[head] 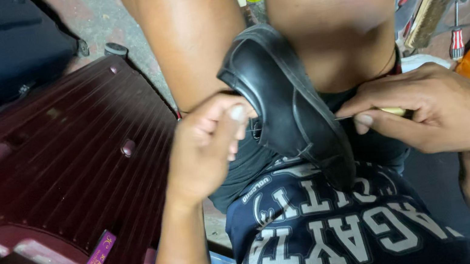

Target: The person sits on the floor and sews a black shoe using a needle and thread. They repeatedly insert the needle through the shoe's sole and upper, pull the thread through, and tighten the stitches while holding the shoe steady with the other hand.

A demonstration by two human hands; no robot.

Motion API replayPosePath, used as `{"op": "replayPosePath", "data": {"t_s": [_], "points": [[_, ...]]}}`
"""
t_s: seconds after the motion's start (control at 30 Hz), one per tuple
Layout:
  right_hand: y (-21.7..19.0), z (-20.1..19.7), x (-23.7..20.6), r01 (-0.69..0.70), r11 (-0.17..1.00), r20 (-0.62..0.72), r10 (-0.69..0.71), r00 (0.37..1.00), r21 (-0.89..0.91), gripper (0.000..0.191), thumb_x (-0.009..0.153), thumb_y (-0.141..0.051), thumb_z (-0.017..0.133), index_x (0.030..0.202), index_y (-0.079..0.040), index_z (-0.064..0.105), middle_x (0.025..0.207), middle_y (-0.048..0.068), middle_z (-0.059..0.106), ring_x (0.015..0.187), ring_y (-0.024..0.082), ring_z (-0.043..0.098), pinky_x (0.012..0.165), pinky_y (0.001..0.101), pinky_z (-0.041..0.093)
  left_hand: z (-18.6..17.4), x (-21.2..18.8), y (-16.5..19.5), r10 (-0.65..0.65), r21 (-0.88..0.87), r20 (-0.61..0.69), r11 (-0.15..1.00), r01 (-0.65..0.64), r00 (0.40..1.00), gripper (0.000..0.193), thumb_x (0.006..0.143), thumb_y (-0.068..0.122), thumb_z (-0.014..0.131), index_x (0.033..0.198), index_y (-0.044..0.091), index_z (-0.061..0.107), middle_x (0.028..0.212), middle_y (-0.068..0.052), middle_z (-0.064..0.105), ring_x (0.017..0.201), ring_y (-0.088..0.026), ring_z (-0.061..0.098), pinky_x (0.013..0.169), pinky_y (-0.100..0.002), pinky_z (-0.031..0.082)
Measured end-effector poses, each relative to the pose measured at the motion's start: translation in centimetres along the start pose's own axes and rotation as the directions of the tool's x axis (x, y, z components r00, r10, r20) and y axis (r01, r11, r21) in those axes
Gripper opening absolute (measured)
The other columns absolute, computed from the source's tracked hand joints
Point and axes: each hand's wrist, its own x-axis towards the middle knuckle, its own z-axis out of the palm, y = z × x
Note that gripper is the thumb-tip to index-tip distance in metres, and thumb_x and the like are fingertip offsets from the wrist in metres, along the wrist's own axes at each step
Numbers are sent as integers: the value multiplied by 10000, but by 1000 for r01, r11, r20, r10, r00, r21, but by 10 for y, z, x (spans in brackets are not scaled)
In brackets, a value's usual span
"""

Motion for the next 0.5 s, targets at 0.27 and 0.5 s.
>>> {"op": "replayPosePath", "data": {"t_s": [0.27, 0.5], "points": [[30, 41, 0, 97, 987, -136, -115, 984, -131, 243, 891, -273, 682, 1101, -191, 771, 976, 38, 797, 816, 206, 778, 710, 347, 619, 2, 27, -8, 304, 351, 241, 858, -375, 922, 75, 765, -24, 567, 783, 48, 579, 672, -83, 536, 634, -220, 556, 613, -354, 501], [112, 128, 43, 513, 848, -463, -406, 788, 131, 293, 928, -132, 539, 1125, -107, 754, 971, 36, 738, 903, 168, 721, 848, 295, 569, -6, 43, -18, 216, 392, 257, 867, -306, 942, 205, 752, -44, 616, 919, 21, 714, 801, -2, 695, 796, -123, 659, 745, -328, 566]]}}
